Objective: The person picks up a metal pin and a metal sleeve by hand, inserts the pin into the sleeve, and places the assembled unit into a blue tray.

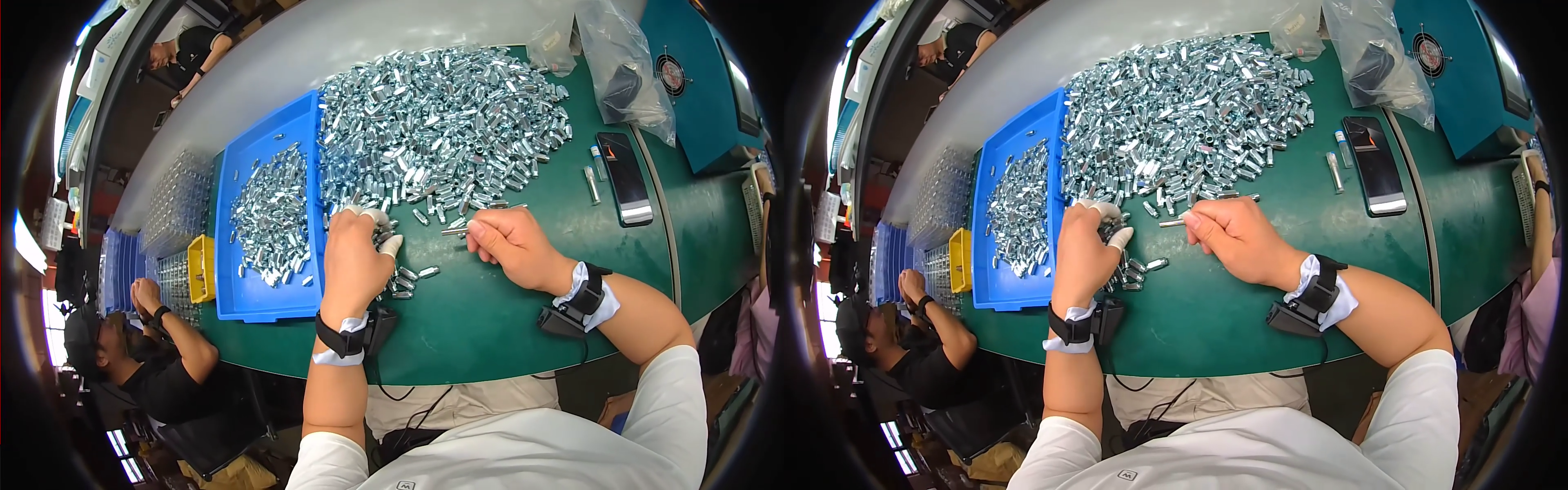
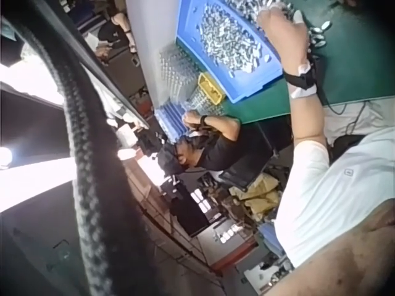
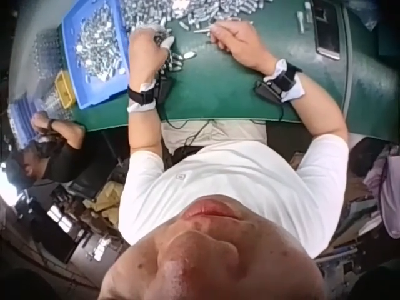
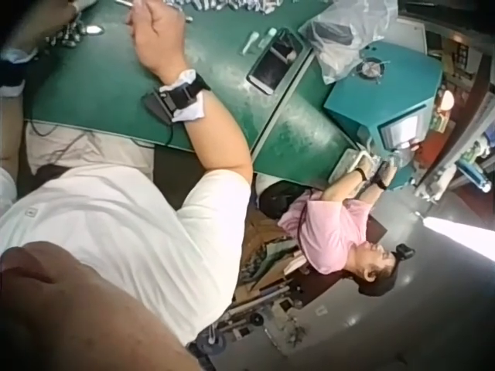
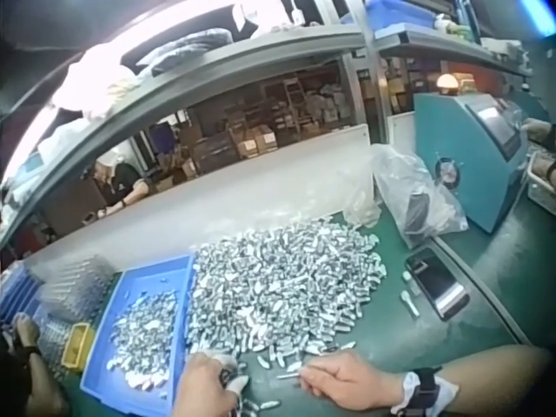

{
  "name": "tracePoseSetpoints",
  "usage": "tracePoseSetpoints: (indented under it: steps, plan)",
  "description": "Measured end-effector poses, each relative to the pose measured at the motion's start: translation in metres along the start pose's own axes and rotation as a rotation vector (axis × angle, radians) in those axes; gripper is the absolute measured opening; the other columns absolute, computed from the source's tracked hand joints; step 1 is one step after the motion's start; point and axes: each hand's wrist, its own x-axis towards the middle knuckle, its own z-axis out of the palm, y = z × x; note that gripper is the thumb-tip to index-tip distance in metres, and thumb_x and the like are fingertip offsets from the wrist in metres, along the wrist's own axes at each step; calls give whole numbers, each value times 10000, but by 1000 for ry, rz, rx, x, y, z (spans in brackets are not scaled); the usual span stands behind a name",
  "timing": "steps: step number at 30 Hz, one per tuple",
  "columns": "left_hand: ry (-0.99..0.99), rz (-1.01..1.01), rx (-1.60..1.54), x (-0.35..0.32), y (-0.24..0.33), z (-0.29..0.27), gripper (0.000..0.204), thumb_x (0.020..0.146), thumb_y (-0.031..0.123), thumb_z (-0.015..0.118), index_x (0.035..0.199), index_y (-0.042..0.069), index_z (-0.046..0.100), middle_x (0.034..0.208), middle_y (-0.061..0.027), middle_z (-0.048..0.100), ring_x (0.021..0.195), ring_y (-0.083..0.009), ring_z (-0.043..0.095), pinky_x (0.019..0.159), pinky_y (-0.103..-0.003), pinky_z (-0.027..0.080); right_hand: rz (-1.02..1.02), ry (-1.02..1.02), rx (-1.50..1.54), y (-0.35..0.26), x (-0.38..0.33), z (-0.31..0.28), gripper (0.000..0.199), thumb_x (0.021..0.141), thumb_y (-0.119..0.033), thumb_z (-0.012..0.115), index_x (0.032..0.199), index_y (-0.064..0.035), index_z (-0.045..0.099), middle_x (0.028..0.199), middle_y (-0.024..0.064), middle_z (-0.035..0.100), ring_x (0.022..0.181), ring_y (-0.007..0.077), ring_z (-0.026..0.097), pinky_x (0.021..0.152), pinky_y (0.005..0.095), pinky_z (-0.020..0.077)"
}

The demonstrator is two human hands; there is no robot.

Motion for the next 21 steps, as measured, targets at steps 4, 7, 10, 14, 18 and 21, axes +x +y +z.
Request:
tracePoseSetpoints:
  steps: [4, 7, 10, 14, 18, 21]
  plan:
    - [-19, 124, -190, 1, 6, -1, 163, 740, 16, 764, 870, 33, 666, 871, -126, 637, 897, -318, 580, 799, -388, 475, 4, 8, 3, 1, -1, 0, 356, 1024, -230, 473, 776, -9, 601, 615, 8, 547, 556, 73, 497, 520, 244, 394]
    - [33, 192, -265, 2, 9, -1, 148, 771, -11, 741, 895, 20, 667, 892, -121, 652, 854, -300, 594, 779, -380, 483, -16, 2, 13, 2, 0, 1, 344, 1019, -221, 479, 780, -6, 603, 620, 9, 549, 560, 76, 504, 527, 245, 402]
    - [-89, 31, -468, -2, 25, -8, 136, 800, -2, 733, 913, 17, 659, 897, -114, 668, 816, -253, 623, 748, -341, 497, -8, 7, 8, 3, -1, 0, 336, 1017, -216, 483, 783, -6, 604, 624, 9, 549, 563, 77, 509, 532, 247, 407]
    - [-177, 21, -670, -6, 31, -4, 119, 847, -8, 700, 947, -2, 638, 904, -71, 664, 832, -155, 631, 758, -274, 497, -6, 18, 11, 4, -1, 0, 332, 1015, -213, 487, 782, -7, 604, 626, 13, 549, 567, 80, 515, 535, 252, 412]
    - [-156, 4, -787, -9, 30, 4, 141, 851, 2, 704, 972, 5, 633, 902, -74, 674, 789, -155, 633, 732, -275, 504, -20, 13, -3, 5, 1, 1, 330, 1015, -210, 489, 777, -10, 601, 625, 20, 548, 568, 87, 520, 536, 261, 415]
    - [-132, -21, -815, -10, 33, 7, 145, 846, 6, 712, 968, 10, 634, 900, -80, 682, 758, -165, 631, 712, -287, 509, -38, 9, -31, 8, 0, -1, 327, 1014, -206, 493, 773, -11, 599, 623, 27, 548, 567, 93, 522, 536, 269, 415]
